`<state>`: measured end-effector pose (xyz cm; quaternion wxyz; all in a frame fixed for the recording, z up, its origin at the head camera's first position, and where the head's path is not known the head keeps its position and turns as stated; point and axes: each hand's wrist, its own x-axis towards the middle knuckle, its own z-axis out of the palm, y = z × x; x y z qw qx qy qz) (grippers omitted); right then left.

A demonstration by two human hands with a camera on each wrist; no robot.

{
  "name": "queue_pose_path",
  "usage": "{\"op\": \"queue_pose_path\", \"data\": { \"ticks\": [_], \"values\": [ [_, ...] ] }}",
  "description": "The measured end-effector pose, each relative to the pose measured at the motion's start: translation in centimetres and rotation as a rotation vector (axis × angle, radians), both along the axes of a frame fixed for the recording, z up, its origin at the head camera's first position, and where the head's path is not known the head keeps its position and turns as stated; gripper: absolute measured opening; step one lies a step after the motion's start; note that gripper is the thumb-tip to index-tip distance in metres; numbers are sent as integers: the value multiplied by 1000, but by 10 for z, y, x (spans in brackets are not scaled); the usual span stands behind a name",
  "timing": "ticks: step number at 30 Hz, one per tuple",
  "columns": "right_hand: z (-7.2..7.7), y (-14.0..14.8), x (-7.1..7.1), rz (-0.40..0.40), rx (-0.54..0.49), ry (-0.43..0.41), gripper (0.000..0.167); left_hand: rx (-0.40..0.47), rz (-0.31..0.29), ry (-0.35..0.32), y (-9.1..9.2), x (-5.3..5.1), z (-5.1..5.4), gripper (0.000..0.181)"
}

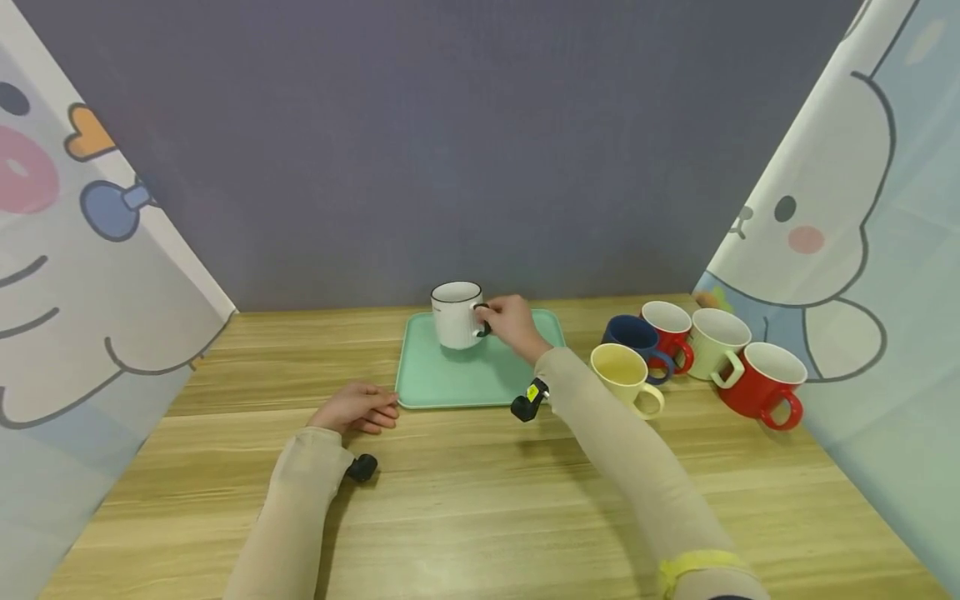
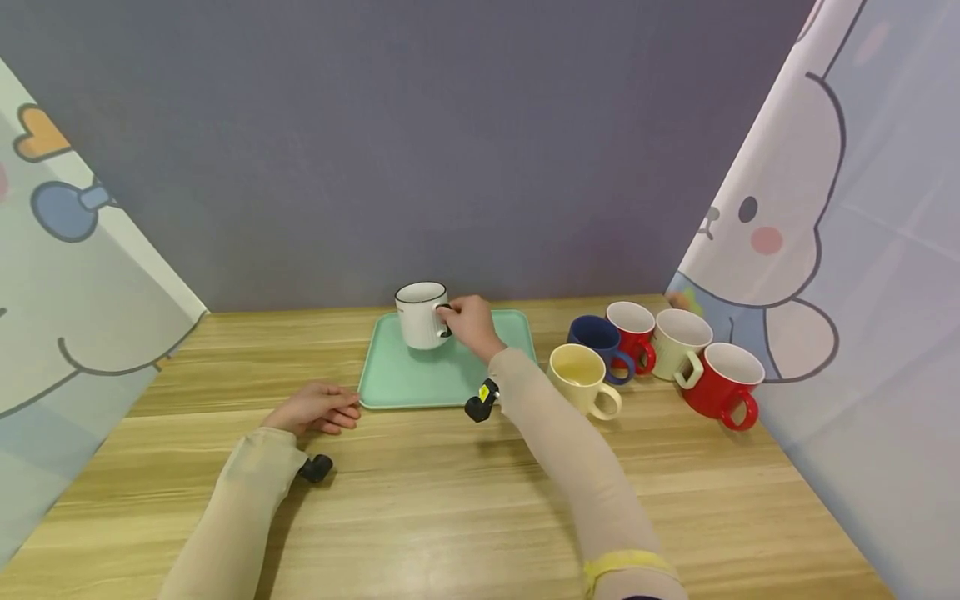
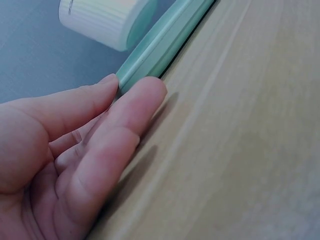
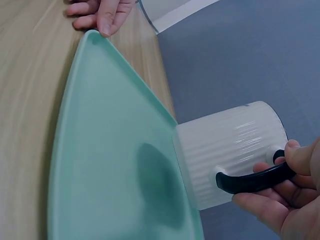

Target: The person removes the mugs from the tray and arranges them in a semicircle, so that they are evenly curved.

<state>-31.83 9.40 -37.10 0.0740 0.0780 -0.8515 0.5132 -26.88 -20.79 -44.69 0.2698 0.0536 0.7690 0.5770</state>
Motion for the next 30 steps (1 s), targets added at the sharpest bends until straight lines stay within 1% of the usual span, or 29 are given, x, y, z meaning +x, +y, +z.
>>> {"op": "queue_pose_path", "data": {
  "ticks": [7,11,13,16,18,22,27,30],
  "values": [
    [19,17,6,14,50,4,23,0,0,9,1,1,3,47],
    [26,27,10,10,28,11,22,-2,7,-1,1,1,1,43],
    [30,32,12,7,0,13,22,-5,4,-2,0,1,0,41],
    [36,39,17,2,-1,18,23,-6,11,-2,0,0,0,37],
    [41,43,22,2,-7,12,23,-6,5,5,0,1,0,37],
    [50,54,29,8,-11,0,24,-5,11,9,1,2,0,38],
    [58,68,40,0,-5,-17,24,-10,34,-2,2,3,2,39],
    [61,78,44,-4,2,-19,25,-17,26,0,3,3,2,40]
  ]
}}
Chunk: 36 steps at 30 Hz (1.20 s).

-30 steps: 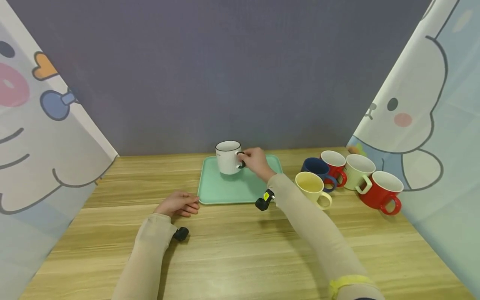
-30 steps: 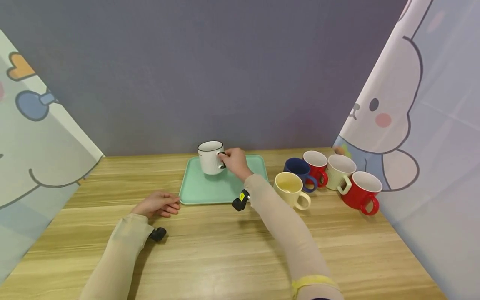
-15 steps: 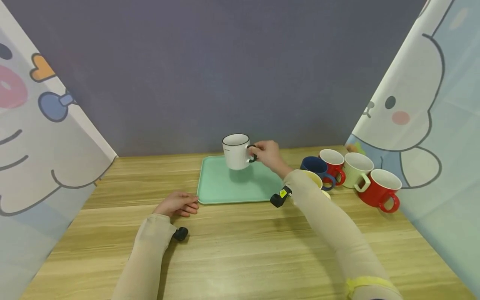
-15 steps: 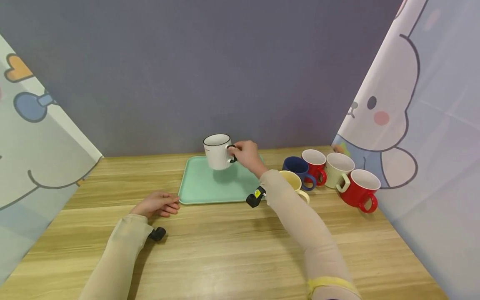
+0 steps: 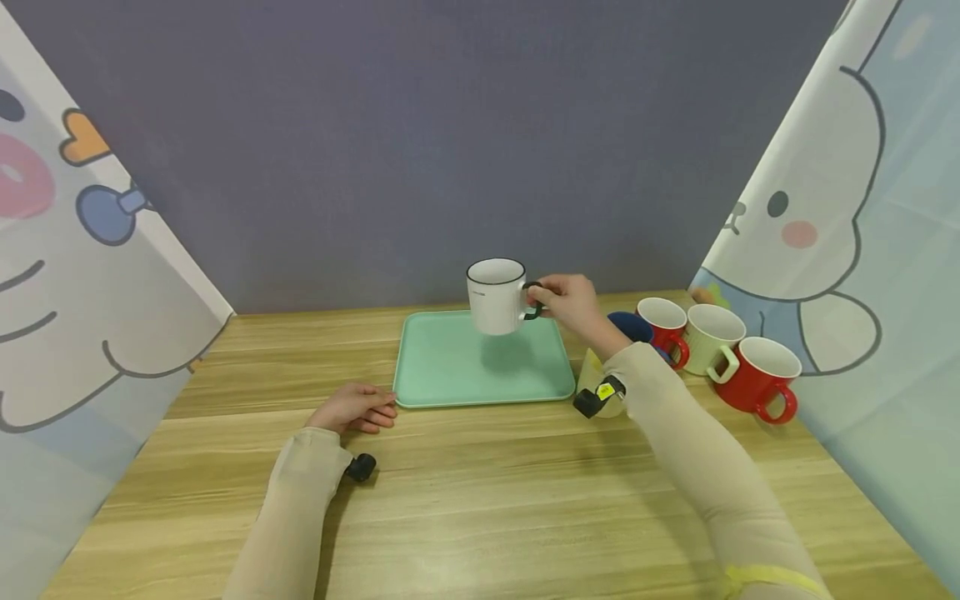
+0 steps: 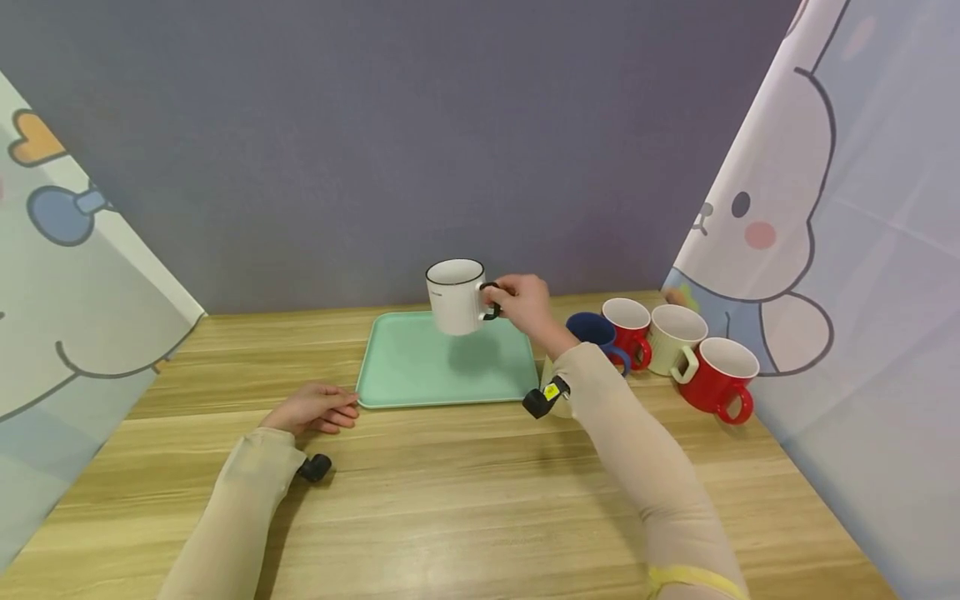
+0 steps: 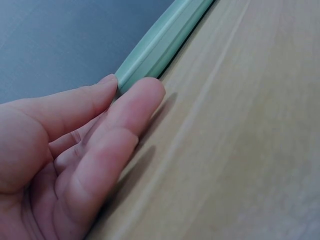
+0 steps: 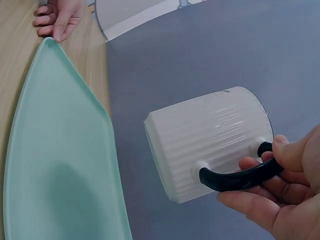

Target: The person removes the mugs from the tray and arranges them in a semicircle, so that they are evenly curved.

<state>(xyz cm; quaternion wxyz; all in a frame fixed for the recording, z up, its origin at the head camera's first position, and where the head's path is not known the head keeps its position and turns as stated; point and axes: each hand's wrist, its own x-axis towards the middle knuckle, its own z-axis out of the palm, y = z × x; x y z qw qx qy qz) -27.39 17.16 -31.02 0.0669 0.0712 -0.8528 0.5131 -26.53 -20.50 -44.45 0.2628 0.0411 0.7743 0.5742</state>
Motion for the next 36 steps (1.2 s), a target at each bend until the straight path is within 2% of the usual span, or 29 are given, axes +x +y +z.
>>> {"op": "queue_pose_path", "data": {
  "ticks": [4,12,17,23,28,33,36],
  "values": [
    [2,14,5,-8,-2,4,26,-3,-10,6,0,0,0,43],
    [3,44,19,-22,5,35,27,1,11,-20,-1,0,0,38],
    [4,64,30,-58,17,53,29,-1,-3,-14,-2,-2,0,42],
    [7,88,44,-81,3,101,31,14,-3,-10,-3,-1,-2,46],
    [14,107,57,-88,-37,95,35,21,6,-10,-2,1,-2,41],
    [17,126,70,-138,-26,107,37,13,8,6,-2,0,-2,40],
    [16,139,80,-172,-15,120,28,4,6,11,-2,-1,-1,44]
  ]
}}
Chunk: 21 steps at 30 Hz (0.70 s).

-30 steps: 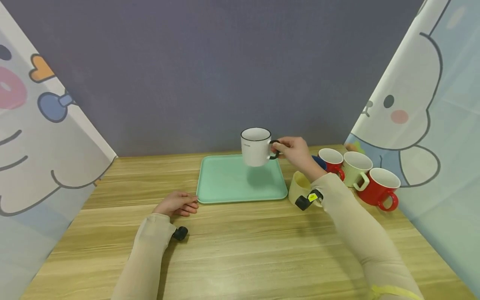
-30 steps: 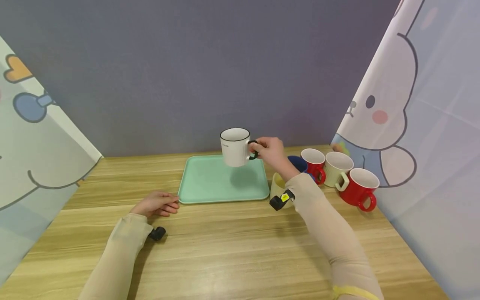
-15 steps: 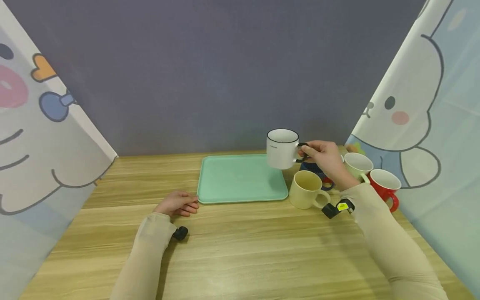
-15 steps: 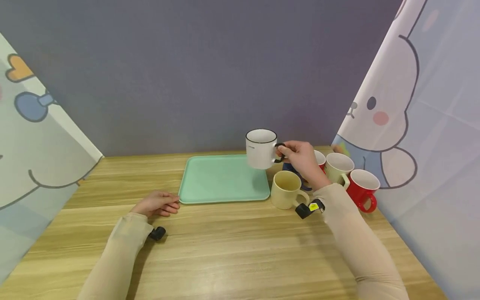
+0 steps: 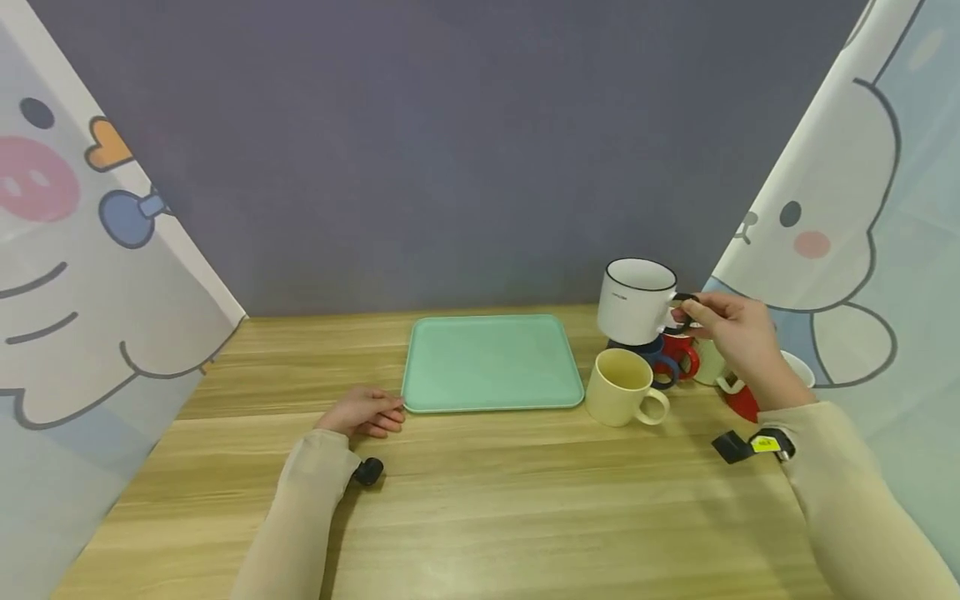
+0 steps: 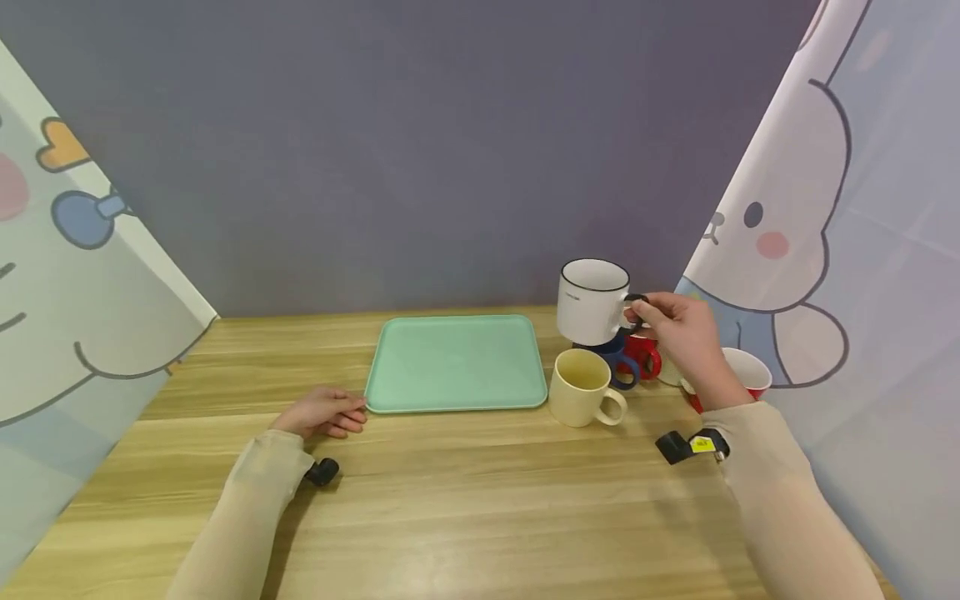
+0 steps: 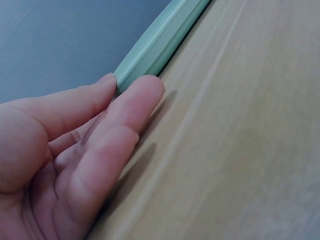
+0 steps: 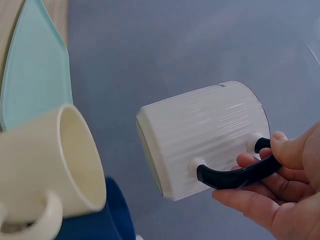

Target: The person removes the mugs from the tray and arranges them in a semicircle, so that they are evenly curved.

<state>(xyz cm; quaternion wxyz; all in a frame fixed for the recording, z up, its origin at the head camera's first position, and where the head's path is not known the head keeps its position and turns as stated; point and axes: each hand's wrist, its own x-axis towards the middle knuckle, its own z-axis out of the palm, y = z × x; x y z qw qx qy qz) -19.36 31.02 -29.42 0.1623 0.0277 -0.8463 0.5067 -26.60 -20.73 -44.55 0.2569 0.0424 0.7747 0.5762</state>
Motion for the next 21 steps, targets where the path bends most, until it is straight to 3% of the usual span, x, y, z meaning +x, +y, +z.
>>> {"op": "queue_pose_path", "data": {
  "ticks": [4,12,21],
  "values": [
    [-4,18,14,-18,-63,26,16,-5,-1,-5,0,0,0,45],
    [-10,56,43,-108,-143,-27,24,-2,1,-19,1,2,-1,38],
    [-28,92,73,-139,-310,138,29,6,1,-25,2,-1,-3,38]
  ]
}}
